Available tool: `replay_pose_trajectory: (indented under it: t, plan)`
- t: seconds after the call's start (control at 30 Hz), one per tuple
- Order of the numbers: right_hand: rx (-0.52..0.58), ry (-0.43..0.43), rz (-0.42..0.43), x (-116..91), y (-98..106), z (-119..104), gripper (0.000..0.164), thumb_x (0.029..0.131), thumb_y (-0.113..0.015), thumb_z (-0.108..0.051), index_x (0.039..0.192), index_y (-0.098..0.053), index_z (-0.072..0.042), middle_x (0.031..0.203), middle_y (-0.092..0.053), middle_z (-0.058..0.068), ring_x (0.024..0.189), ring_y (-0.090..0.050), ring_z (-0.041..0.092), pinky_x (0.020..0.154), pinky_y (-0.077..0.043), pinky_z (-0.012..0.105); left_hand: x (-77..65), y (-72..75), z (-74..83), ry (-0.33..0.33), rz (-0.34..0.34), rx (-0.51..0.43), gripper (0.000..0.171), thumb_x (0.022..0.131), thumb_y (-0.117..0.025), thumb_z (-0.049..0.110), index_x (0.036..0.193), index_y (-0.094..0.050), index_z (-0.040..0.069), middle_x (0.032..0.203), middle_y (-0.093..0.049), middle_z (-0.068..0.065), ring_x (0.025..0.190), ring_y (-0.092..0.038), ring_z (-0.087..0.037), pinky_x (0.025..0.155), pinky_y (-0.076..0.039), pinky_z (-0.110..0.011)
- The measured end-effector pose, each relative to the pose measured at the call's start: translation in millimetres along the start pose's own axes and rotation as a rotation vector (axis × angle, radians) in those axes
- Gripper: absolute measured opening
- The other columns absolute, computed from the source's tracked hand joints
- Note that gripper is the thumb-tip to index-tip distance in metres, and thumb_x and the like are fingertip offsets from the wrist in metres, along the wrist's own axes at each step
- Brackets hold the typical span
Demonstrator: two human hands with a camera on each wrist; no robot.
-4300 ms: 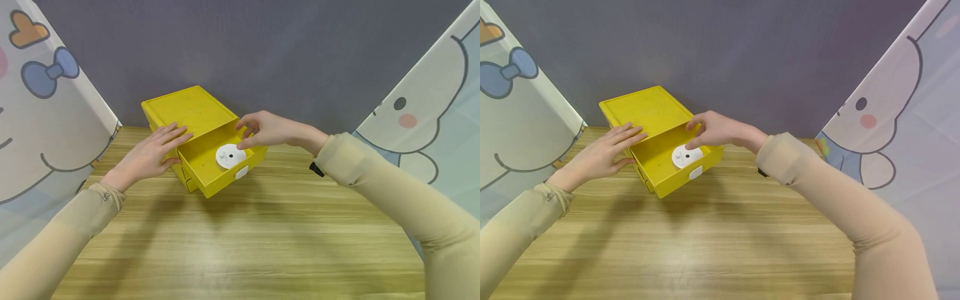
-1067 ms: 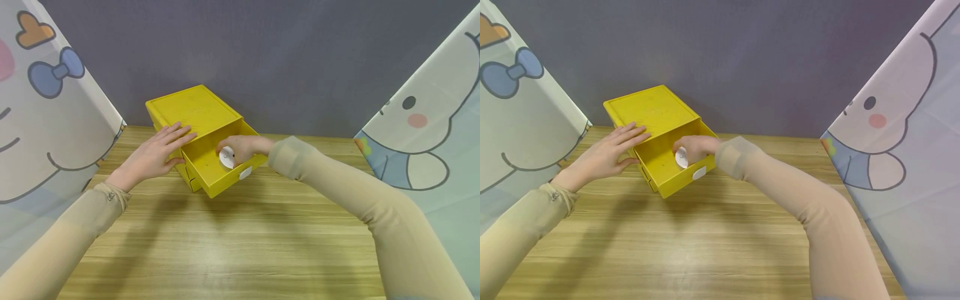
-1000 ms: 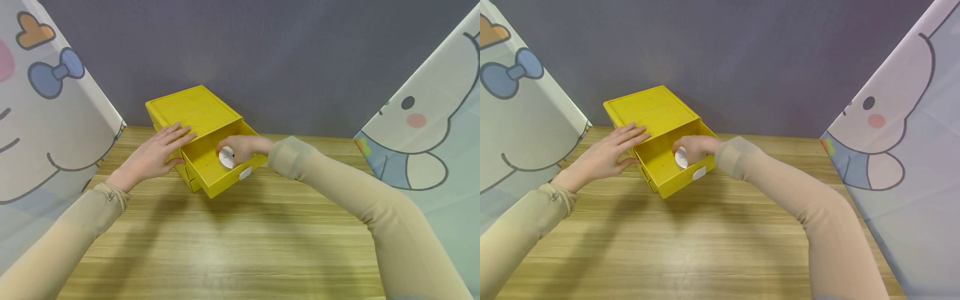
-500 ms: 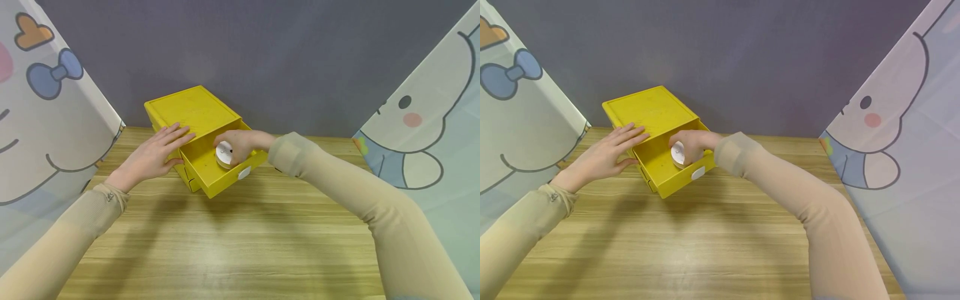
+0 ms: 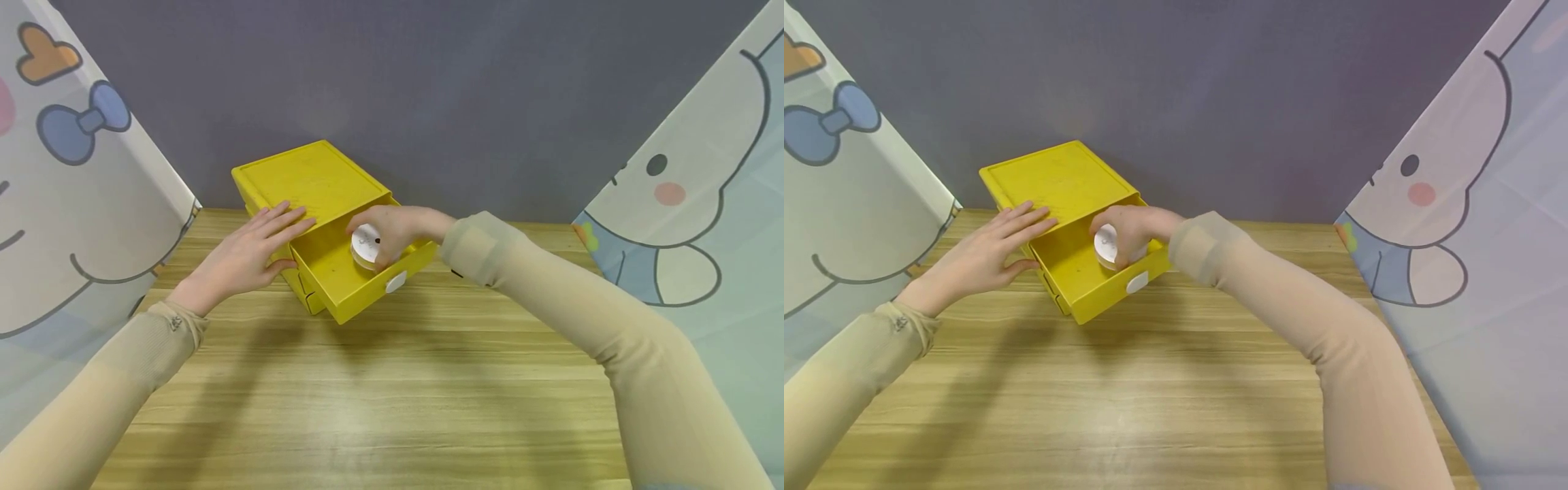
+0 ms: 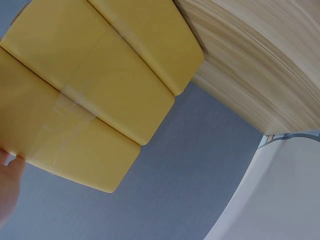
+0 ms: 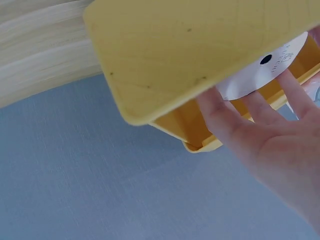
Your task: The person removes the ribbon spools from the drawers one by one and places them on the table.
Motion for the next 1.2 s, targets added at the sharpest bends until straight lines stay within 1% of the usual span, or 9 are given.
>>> replay_pose_trajectory:
  t: [0.23,0.37,0.6,0.73,0.83,0.97,1.13,1.2]
  plan:
    - [0.013,-0.024,0.009,-4.9,8.2,2.7,0.079,0.074,-0.077,-0.016,0.144,-0.042,-0.018,0.144,-0.044,0.003,0.116,-0.044,0.021,0.099,-0.044,0.034,0.8,1.4,1.7,0.005,-0.003,-0.004,0.078,0.083,-0.074,0.015,0.150,-0.035,0.017,0.156,-0.033,-0.014,0.145,-0.026,-0.038,0.119,-0.023,-0.057]
    - [0.015,-0.027,0.015,-7.3,13.3,2.9,0.079,0.074,-0.078,-0.017,0.145,-0.042,-0.018,0.143,-0.045,0.004,0.114,-0.045,0.021,0.099,-0.044,0.036,0.6,1.5,1.3,0.010,-0.001,-0.006,0.078,0.083,-0.075,0.015,0.150,-0.035,0.018,0.156,-0.033,-0.013,0.145,-0.026,-0.037,0.119,-0.024,-0.058]
    - [0.020,-0.027,0.039,-12.7,20.3,5.3,0.080,0.074,-0.079,-0.018,0.145,-0.042,-0.019,0.147,-0.042,0.004,0.116,-0.045,0.022,0.100,-0.043,0.038,0.9,1.2,0.8,0.007,-0.002,-0.006,0.079,0.083,-0.075,0.015,0.150,-0.034,0.018,0.156,-0.033,-0.014,0.146,-0.025,-0.037,0.118,-0.025,-0.058]
    - [0.009,-0.030,0.059,-16.0,25.4,8.1,0.080,0.074,-0.079,-0.019,0.144,-0.042,-0.020,0.143,-0.044,0.005,0.116,-0.044,0.022,0.099,-0.043,0.039,0.3,1.7,0.7,0.007,0.000,-0.006,0.079,0.082,-0.075,0.014,0.150,-0.034,0.018,0.156,-0.033,-0.014,0.145,-0.026,-0.038,0.118,-0.024,-0.059]
    - [0.015,-0.022,0.076,-19.6,29.7,10.2,0.080,0.074,-0.079,-0.019,0.144,-0.042,-0.018,0.141,-0.046,0.005,0.115,-0.044,0.023,0.099,-0.044,0.038,0.4,1.5,0.3,0.007,0.002,-0.005,0.079,0.082,-0.075,0.014,0.150,-0.034,0.018,0.156,-0.033,-0.014,0.145,-0.026,-0.038,0.118,-0.024,-0.059]
    - [0.048,-0.013,0.095,-25.1,34.4,13.4,0.079,0.074,-0.079,-0.019,0.144,-0.042,-0.018,0.140,-0.047,0.004,0.113,-0.045,0.022,0.097,-0.044,0.037,0.2,0.7,-0.2,0.005,0.004,-0.004,0.079,0.082,-0.075,0.015,0.150,-0.034,0.018,0.156,-0.033,-0.014,0.145,-0.026,-0.038,0.118,-0.024,-0.059]
    - [0.114,-0.055,0.117,-34.1,39.8,22.7,0.078,0.075,-0.078,-0.020,0.144,-0.042,-0.023,0.142,-0.045,0.002,0.113,-0.044,0.021,0.094,-0.043,0.036,-0.1,0.3,-1.1,0.003,0.007,-0.002,0.079,0.083,-0.075,0.015,0.150,-0.034,0.018,0.156,-0.033,-0.014,0.145,-0.026,-0.038,0.119,-0.023,-0.058]
    - [0.121,-0.068,0.127,-37.9,42.6,26.5,0.078,0.076,-0.078,-0.021,0.145,-0.041,-0.025,0.142,-0.044,0.001,0.113,-0.043,0.021,0.094,-0.043,0.036,-0.1,0.2,-1.4,0.002,0.009,-0.001,0.079,0.083,-0.075,0.015,0.150,-0.033,0.018,0.156,-0.032,-0.014,0.145,-0.026,-0.038,0.119,-0.023,-0.058]
Point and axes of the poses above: each hand's wrist, its own x-axis towards the middle knuckle, its own y-axis out of the back of the hand, z = x × y, the point moved 7 cm from there along x, towards the middle knuckle
